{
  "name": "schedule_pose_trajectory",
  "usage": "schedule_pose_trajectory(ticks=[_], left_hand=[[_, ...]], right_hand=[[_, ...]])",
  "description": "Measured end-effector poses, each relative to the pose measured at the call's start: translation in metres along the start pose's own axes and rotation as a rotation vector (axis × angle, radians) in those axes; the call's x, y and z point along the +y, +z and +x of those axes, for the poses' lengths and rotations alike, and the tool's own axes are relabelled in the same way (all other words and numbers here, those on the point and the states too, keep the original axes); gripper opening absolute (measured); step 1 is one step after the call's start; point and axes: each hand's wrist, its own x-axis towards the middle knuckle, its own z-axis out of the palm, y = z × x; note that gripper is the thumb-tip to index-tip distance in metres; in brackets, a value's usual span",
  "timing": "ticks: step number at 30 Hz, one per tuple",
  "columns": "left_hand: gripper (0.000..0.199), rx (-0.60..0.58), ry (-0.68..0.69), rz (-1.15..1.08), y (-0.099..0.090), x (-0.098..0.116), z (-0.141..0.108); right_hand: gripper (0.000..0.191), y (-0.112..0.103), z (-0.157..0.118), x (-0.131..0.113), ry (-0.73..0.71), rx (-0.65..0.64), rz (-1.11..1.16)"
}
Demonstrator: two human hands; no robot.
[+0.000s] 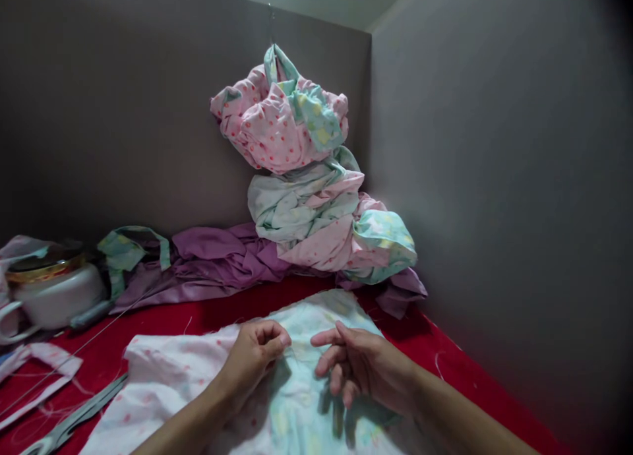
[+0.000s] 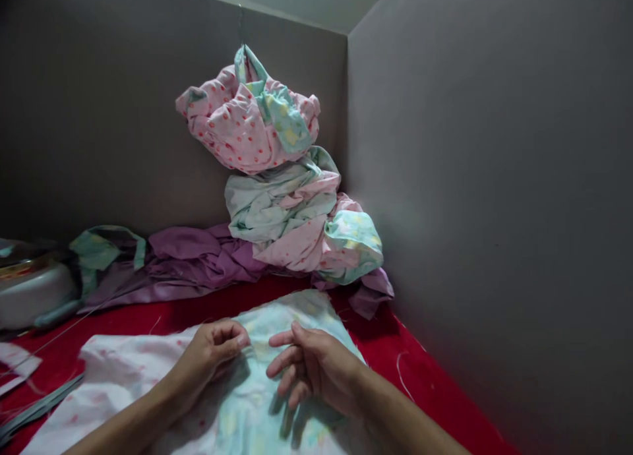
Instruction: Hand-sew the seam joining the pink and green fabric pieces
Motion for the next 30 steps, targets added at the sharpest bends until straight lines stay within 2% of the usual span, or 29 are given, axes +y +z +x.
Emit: schedule_pose_trajectory(ticks=[6,12,14,19,21,23,24,25,26,28,30], left_hand=[[0.026,0.193,0.086,-0.043,-0.001,-0.014,0.001],[0.025,0.273,0.165,-0.001,-0.004,-0.011,0.003],[0.026,0.287,0.187,0.037,-0.006,-0.006,0.004],[0.021,0.307,0.262,0.181,-0.007,0.013,0.0],[0.02,0.302,0.292,0.246,-0.004,0.02,-0.005],[0.02,0.292,0.315,0.303,0.0,0.024,-0.01],[0.021,0.29,0.323,0.326,0.001,0.026,-0.012],[0.02,0.295,0.329,0.345,0.002,0.027,-0.014],[0.02,0.305,0.332,0.359,0.002,0.028,-0.014],[0.018,0.34,0.335,0.378,-0.001,0.029,-0.013],[0.018,0.374,0.332,0.388,-0.004,0.03,-0.011]], right_hand=[[0.023,-0.005,-0.013,-0.018,0.137,0.037,-0.21],[0.022,-0.009,-0.016,-0.025,0.122,0.048,-0.269],[0.022,-0.01,-0.015,-0.026,0.09,0.079,-0.26],[0.019,-0.004,-0.016,-0.026,-0.111,0.238,-0.187],[0.027,0.005,-0.017,-0.021,-0.051,0.199,-0.18],[0.039,0.014,-0.018,-0.015,0.063,0.097,-0.202],[0.042,0.017,-0.018,-0.013,0.051,0.099,-0.229],[0.041,0.018,-0.018,-0.014,-0.029,0.163,-0.26],[0.038,0.016,-0.018,-0.017,-0.162,0.278,-0.289],[0.032,0.005,-0.02,-0.031,-0.516,0.614,-0.304],[0.033,-0.01,-0.023,-0.049,-0.731,0.838,-0.251]])
